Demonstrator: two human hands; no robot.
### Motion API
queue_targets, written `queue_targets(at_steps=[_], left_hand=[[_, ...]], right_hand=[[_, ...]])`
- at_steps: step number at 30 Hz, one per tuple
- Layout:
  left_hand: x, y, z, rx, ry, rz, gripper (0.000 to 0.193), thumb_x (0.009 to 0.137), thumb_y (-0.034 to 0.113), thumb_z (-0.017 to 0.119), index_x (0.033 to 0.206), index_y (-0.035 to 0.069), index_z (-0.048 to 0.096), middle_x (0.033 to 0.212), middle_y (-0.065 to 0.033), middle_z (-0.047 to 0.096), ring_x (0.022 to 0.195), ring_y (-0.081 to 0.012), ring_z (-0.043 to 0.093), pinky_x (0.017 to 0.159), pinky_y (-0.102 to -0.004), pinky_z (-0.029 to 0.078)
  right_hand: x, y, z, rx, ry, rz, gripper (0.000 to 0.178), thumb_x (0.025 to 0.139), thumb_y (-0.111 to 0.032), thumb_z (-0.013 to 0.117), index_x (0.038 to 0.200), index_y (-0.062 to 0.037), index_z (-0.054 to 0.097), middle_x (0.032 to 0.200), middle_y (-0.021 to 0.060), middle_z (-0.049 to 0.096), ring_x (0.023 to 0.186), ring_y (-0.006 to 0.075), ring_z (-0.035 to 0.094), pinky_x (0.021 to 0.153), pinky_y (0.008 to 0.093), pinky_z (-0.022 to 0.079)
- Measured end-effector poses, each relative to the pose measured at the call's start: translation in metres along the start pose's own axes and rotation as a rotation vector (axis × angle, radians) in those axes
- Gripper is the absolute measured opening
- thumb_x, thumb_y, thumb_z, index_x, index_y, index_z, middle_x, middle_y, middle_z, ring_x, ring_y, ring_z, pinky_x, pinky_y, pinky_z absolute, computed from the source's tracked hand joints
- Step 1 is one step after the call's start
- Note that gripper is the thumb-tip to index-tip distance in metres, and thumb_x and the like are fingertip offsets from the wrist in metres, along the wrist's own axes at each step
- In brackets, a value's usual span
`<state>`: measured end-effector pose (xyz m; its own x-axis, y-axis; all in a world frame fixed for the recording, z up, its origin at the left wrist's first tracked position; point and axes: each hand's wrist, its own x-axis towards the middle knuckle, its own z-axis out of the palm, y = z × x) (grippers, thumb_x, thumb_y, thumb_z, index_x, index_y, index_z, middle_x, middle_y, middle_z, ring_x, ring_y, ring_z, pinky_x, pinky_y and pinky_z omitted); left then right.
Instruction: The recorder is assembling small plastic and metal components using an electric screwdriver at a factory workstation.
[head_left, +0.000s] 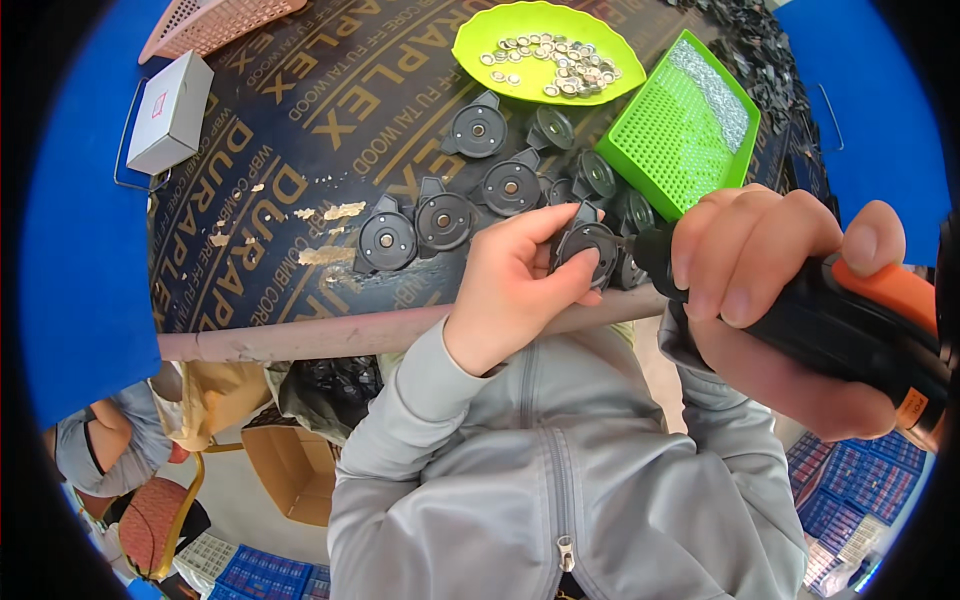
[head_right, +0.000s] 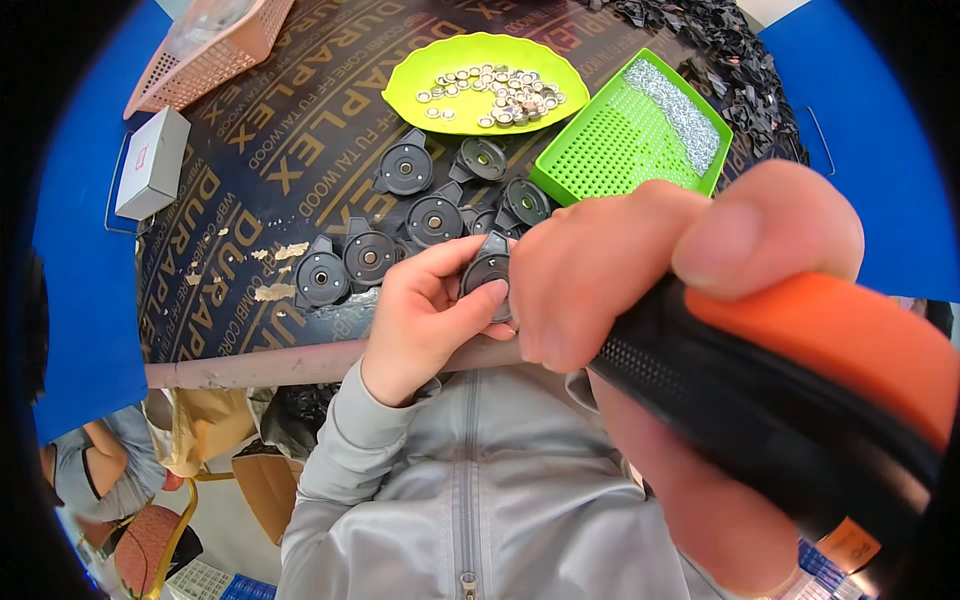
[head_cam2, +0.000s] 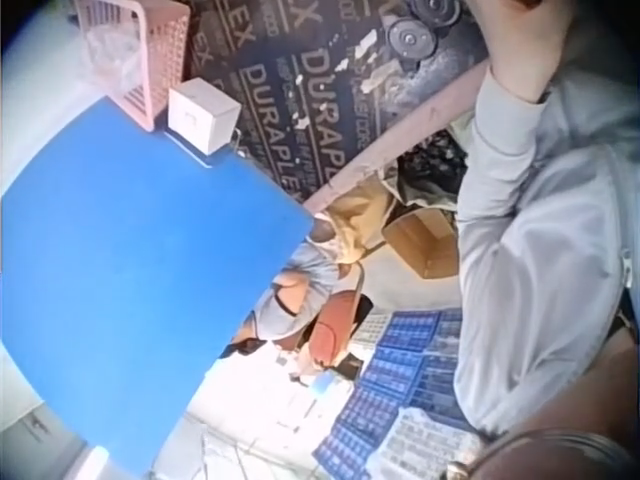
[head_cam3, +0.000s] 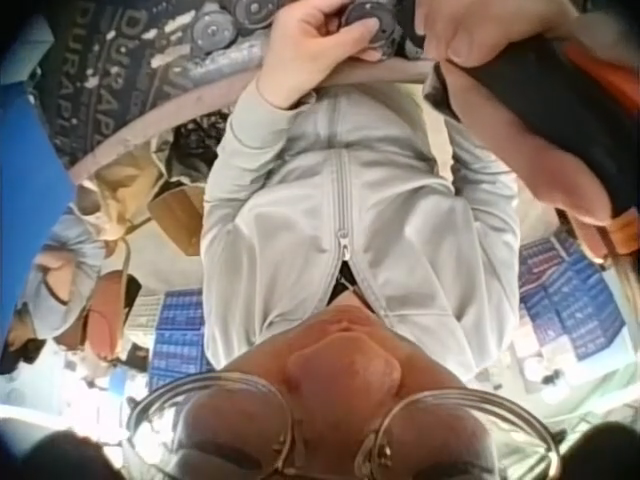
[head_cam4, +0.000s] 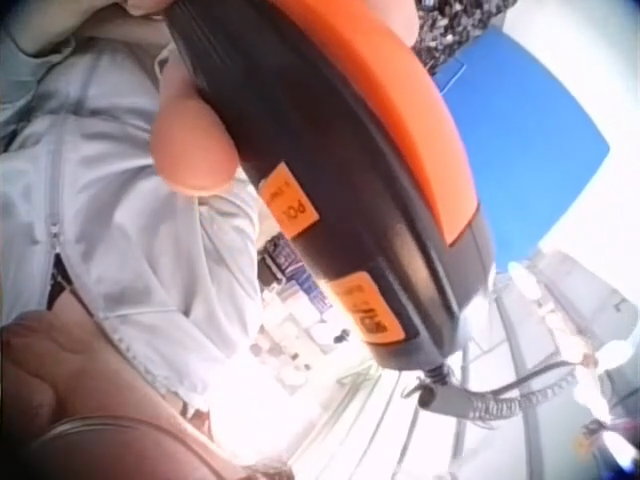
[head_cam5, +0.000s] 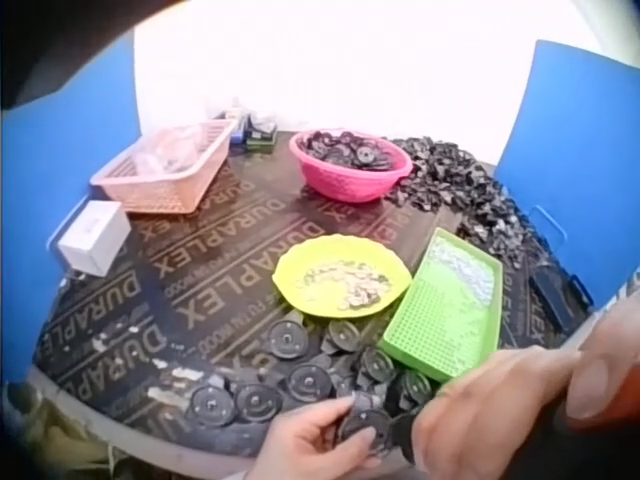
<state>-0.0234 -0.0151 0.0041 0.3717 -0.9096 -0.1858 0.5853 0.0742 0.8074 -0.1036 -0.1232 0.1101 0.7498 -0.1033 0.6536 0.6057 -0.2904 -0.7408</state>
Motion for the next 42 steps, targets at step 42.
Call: queue_targets(at_steps=[42], left_hand=[[0.023, 0.018, 0.010, -0.339, -0.064, 0.009, 0.035, 0.088, 0.006, 0.041, 0.122, -0.001, 0.033, 0.110, -0.0148, 0.048, 0.101, -0.0264, 0.053, 0.090, -0.0418, 0.043]], right_hand=[[-0.073, 0.036, -0.080, -0.135, 0.764, 0.136, 0.040, 0.086, -0.044, 0.041, 0.104, -0.0083, 0.040, 0.061, 0.0060, 0.045, 0.053, 0.0159, 0.043, 0.055, 0.0303, 0.036]])
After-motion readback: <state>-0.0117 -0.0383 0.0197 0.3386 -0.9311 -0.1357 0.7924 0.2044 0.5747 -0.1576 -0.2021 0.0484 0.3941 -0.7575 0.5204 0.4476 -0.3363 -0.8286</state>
